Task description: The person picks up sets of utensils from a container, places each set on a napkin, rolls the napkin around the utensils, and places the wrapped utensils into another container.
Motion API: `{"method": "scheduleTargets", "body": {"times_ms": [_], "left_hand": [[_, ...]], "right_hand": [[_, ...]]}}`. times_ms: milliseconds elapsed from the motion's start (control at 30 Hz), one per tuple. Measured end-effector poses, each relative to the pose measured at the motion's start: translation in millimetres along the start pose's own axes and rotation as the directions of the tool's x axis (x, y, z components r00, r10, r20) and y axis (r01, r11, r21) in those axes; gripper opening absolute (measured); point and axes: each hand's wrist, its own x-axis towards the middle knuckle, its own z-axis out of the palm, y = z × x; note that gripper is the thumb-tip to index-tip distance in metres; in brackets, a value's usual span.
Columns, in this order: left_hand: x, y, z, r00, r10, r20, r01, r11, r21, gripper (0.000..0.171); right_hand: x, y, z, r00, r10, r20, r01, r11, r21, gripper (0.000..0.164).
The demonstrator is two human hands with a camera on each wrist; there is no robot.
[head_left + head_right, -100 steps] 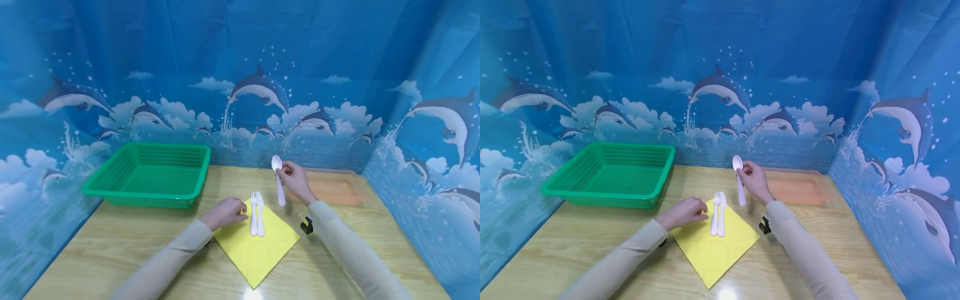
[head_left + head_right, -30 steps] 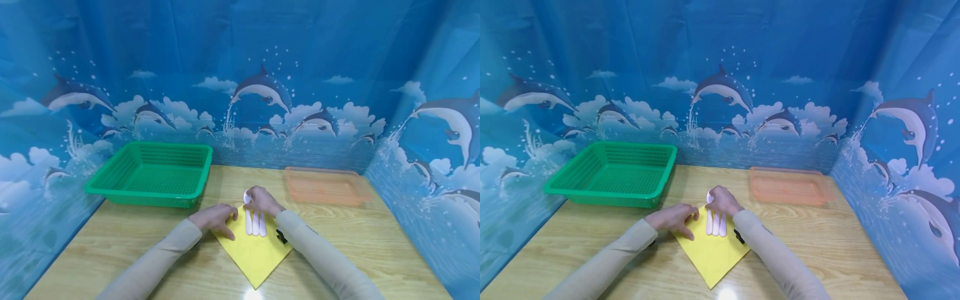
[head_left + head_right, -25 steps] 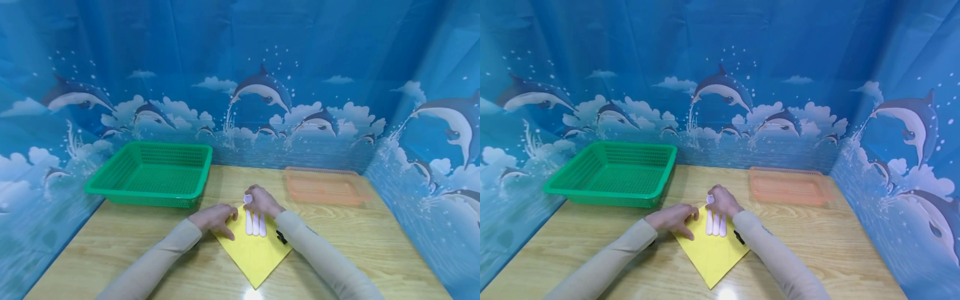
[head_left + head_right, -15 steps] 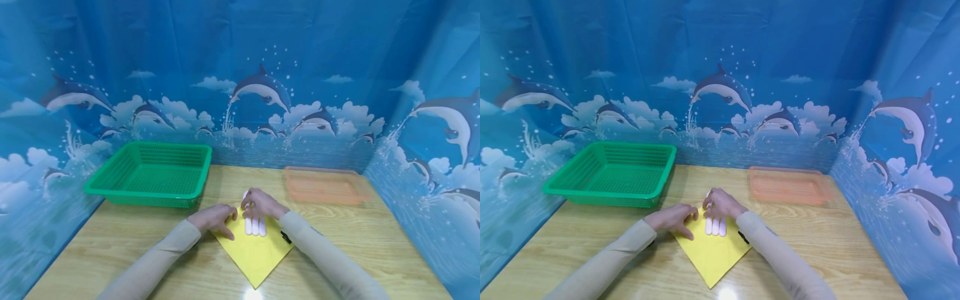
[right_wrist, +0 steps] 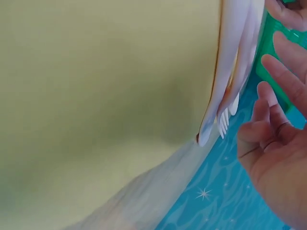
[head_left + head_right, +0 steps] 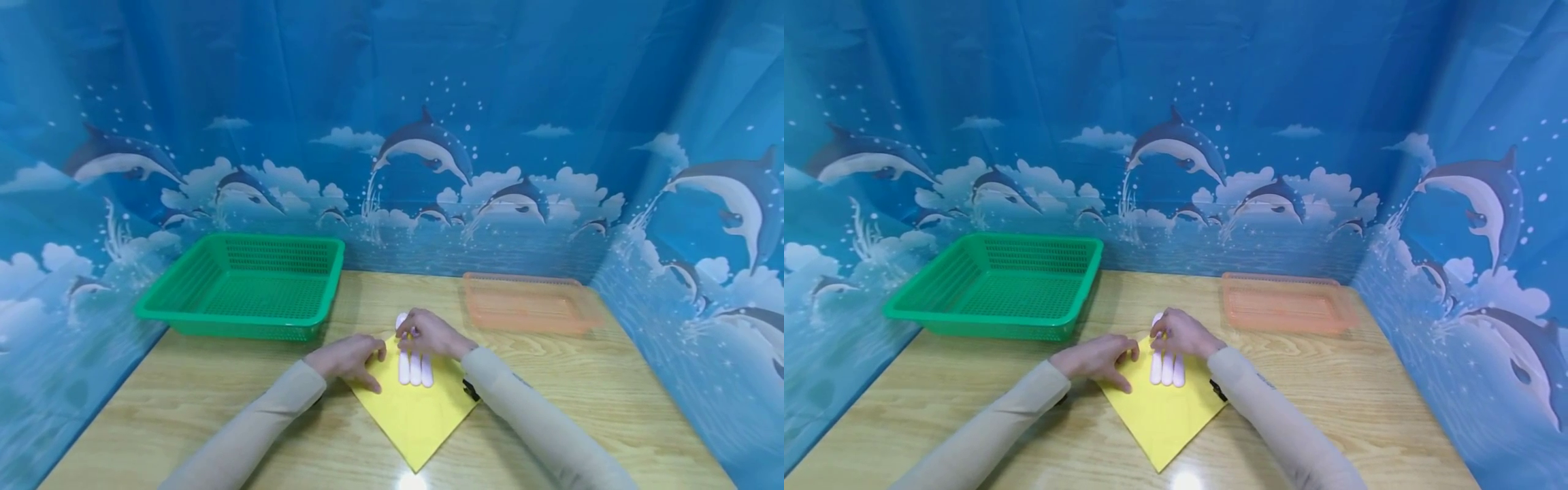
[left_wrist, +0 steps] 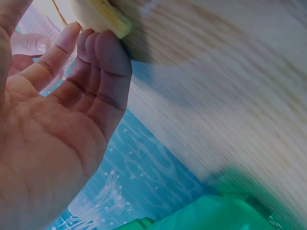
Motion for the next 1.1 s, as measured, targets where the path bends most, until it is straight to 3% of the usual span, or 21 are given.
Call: {"method": "scheduleTargets", "body": {"times_ms": [200, 367, 533, 600, 800, 1000, 1100], "left_hand": [[0.0, 2.1, 0.3, 0.999, 0.038, -0.001, -0.038, 0.999, 0.001, 0.045], [0.0, 8.1, -0.6, 0.995, 0.09, 0.032, -0.089, 0.995, -0.034, 0.033], [-1.2, 17.7, -0.5, 0.977, 0.194, 0.092, -0.191, 0.98, -0.049, 0.02], [-1.9, 22.2, 0.1, 0.968, 0.222, 0.116, -0.216, 0.974, -0.06, 0.023], [-4.0, 33.3, 5.0, 0.963, 0.214, 0.16, -0.209, 0.977, -0.049, 0.042], [-4.7, 37.0, 9.2, 0.966, 0.189, 0.176, -0.185, 0.982, -0.04, 0.026], [-5.9, 38.5, 9.5, 0.967, 0.166, 0.194, -0.163, 0.986, -0.029, 0.026]], "right_hand": [[-8, 5, -5, 0.999, 0.018, -0.036, -0.017, 0.999, 0.038, 0.014], [-16, 10, -7, 0.997, -0.025, -0.067, 0.027, 0.999, 0.02, 0.008], [-26, 11, -8, 0.999, -0.016, -0.032, 0.018, 0.997, 0.073, 0.005], [-29, 12, -8, 1.0, -0.004, -0.021, 0.007, 0.995, 0.102, 0.005], [-40, 17, -11, 1.0, 0.009, -0.021, -0.006, 0.991, 0.137, 0.005], [-52, 22, -13, 0.993, 0.097, 0.061, -0.108, 0.968, 0.227, 0.005], [-57, 23, -13, 0.987, 0.121, 0.106, -0.145, 0.955, 0.26, 0.005]]}}
